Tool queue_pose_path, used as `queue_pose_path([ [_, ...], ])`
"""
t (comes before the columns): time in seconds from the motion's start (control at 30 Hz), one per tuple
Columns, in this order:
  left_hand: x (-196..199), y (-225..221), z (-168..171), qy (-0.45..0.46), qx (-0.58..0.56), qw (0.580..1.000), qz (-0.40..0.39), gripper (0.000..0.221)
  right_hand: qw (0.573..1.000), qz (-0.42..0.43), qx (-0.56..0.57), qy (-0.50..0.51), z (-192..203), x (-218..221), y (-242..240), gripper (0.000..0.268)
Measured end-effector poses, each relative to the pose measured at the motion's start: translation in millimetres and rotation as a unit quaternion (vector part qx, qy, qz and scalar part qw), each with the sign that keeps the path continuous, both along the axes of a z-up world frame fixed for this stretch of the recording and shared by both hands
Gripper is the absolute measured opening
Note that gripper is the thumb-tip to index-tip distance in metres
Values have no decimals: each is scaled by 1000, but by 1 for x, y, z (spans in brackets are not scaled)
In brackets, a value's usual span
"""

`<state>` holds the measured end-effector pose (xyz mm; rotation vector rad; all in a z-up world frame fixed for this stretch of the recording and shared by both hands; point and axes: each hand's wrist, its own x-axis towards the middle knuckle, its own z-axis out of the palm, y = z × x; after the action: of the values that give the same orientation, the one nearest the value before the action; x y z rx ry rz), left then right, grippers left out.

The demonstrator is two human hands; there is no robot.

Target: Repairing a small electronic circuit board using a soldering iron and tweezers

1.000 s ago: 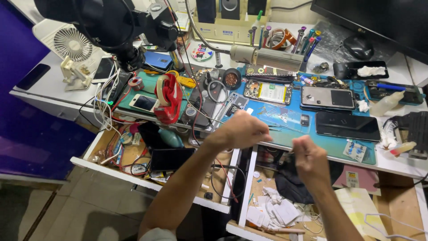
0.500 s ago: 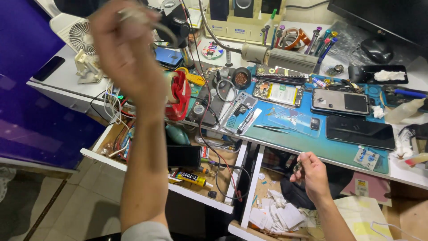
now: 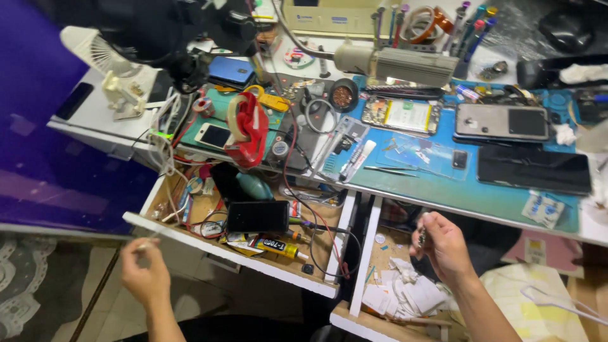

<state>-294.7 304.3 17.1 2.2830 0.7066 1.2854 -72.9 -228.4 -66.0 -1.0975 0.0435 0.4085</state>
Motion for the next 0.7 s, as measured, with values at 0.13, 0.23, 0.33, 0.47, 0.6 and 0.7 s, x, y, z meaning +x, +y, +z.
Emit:
queue_pose_path([
  [0.13,33,17,-42,248,108,954,-130,26,998,-31,-60,-3,8,-4,3,31],
  [0.23,68,-2,-36,474,7,871,-127,81,997,-35,-60,-23,10,-4,-1,28],
  [0.33,100,-64,4,444,0,879,-176,89,996,-47,-61,-41,20,-1,-3,29],
  [0.47,133,-206,25,239,-143,905,-320,25,993,-60,-85,-57,29,-1,-2,31],
  [0.6,153,-322,23,367,-314,741,-467,27,988,-44,-125,-84,45,-7,0,32],
  [0.7,166,-354,-25,313,-430,694,-486,18,979,-88,-130,-131,16,-4,0,31],
])
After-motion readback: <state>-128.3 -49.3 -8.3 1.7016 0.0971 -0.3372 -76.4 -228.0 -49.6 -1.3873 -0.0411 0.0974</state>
